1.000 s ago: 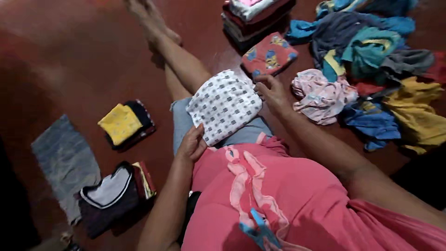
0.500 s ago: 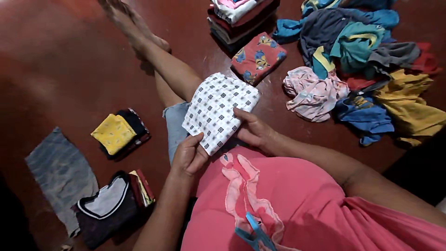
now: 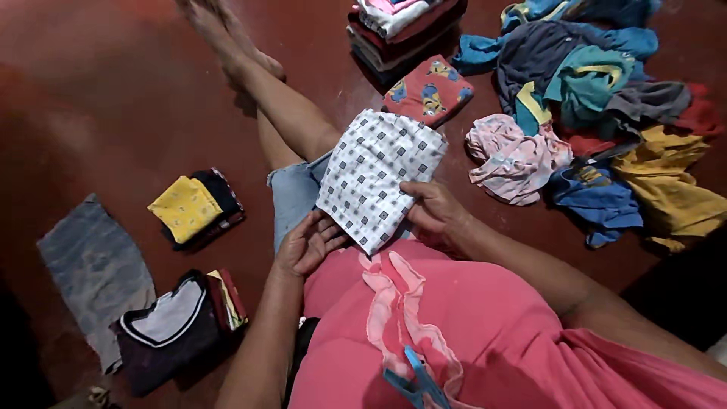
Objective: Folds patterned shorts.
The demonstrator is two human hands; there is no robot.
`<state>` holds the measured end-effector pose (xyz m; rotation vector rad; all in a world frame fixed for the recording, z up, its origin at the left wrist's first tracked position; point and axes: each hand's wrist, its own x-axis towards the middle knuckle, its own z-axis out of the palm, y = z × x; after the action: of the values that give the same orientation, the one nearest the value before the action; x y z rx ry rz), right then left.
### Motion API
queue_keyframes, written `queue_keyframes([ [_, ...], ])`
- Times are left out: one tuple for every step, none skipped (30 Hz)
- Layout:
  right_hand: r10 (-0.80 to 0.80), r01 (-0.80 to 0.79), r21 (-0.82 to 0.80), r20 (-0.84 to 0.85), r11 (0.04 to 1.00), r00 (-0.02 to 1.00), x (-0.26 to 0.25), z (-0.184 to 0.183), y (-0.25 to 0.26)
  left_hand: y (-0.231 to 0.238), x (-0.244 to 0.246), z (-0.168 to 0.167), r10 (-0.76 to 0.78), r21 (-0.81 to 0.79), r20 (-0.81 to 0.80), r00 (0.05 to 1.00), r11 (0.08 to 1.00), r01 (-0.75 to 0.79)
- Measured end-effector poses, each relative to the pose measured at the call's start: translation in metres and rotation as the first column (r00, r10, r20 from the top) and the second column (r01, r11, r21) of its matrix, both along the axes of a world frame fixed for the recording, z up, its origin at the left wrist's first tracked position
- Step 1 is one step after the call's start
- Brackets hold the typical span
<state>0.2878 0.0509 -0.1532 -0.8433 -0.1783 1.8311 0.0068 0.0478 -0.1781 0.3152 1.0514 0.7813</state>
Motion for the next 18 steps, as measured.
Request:
queue_keyframes([
  [0.009, -0.009, 0.024, -0.015, 1.0, 1.0, 0.003, 0.003, 0.001, 0.0, -0.002, -0.002, -0.017, 0.02, 0.028, 0.999, 1.0, 0.017],
  [0.019, -0.017, 0.038, -0.032, 0.999, 0.999, 0.004, 0.005, 0.001, 0.0, -0.003, -0.002, -0.03, 0.035, 0.042, 0.999, 0.999, 0.028],
  [0.027, -0.024, 0.049, -0.054, 0.999, 0.998, 0.004, 0.008, 0.002, 0.0, -0.002, -0.002, -0.039, 0.048, 0.053, 0.998, 0.998, 0.037],
  [0.035, -0.031, 0.056, -0.08, 0.998, 0.996, 0.002, 0.011, 0.003, -0.001, -0.001, -0.001, -0.041, 0.063, 0.065, 0.997, 0.997, 0.037],
  [0.044, -0.037, 0.069, -0.11, 0.997, 0.993, -0.002, 0.013, 0.004, -0.002, 0.0, -0.001, -0.027, 0.078, 0.083, 0.996, 0.997, 0.021],
  [0.058, -0.046, 0.093, -0.14, 0.995, 0.988, -0.007, 0.013, 0.005, -0.003, -0.001, 0.0, -0.003, 0.098, 0.118, 0.993, 0.995, -0.009],
  [0.075, -0.054, 0.124, -0.167, 0.991, 0.983, -0.012, 0.013, 0.006, -0.003, -0.002, 0.002, 0.016, 0.128, 0.164, 0.986, 0.991, -0.037],
  [0.087, -0.059, 0.152, -0.188, 0.987, 0.978, -0.017, 0.011, 0.007, -0.002, -0.002, 0.003, 0.022, 0.167, 0.212, 0.977, 0.984, -0.058],
  [0.095, -0.061, 0.169, -0.2, 0.984, 0.975, -0.02, 0.009, 0.007, -0.001, -0.002, 0.005, 0.02, 0.211, 0.254, 0.967, 0.974, -0.076],
  [0.091, -0.059, 0.159, -0.204, 0.986, 0.975, -0.023, 0.006, 0.006, 0.001, -0.003, 0.005, 0.017, 0.254, 0.274, 0.962, 0.963, -0.089],
  [0.089, -0.067, 0.119, -0.191, 0.991, 0.978, -0.025, 0.004, 0.003, 0.002, -0.002, 0.007, 0.037, 0.277, 0.268, 0.963, 0.954, -0.113],
  [0.097, -0.091, 0.047, -0.158, 0.995, 0.983, -0.025, 0.003, -0.001, 0.004, 0.0, 0.009, 0.069, 0.289, 0.215, 0.974, 0.948, -0.131],
  [0.144, -0.148, -0.044, -0.088, 0.988, 0.986, -0.023, 0.003, -0.005, 0.005, 0.003, 0.012, 0.101, 0.287, 0.124, 0.987, 0.948, -0.133],
  [0.238, -0.235, -0.114, 0.009, 0.965, 0.971, -0.019, 0.005, -0.011, 0.008, 0.006, 0.013, 0.118, 0.274, 0.019, 0.993, 0.954, -0.119],
  [0.359, -0.345, -0.127, 0.106, 0.93, 0.927, -0.012, 0.008, -0.016, 0.011, 0.008, 0.011, 0.136, 0.258, -0.075, 0.988, 0.959, -0.113],
  [0.47, -0.458, -0.108, 0.204, 0.883, 0.859, -0.003, 0.013, -0.02, 0.013, 0.011, 0.01, 0.153, 0.257, -0.17, 0.974, 0.961, -0.106],
  [0.558, -0.568, -0.066, 0.304, 0.821, 0.772, 0.006, 0.019, -0.02, 0.015, 0.014, 0.011, 0.174, 0.259, -0.282, 0.943, 0.961, -0.1],
  [0.611, -0.668, -0.011, 0.416, 0.744, 0.673, 0.015, 0.026, -0.017, 0.017, 0.016, 0.012, 0.182, 0.273, -0.428, 0.885, 0.96, -0.065],
])
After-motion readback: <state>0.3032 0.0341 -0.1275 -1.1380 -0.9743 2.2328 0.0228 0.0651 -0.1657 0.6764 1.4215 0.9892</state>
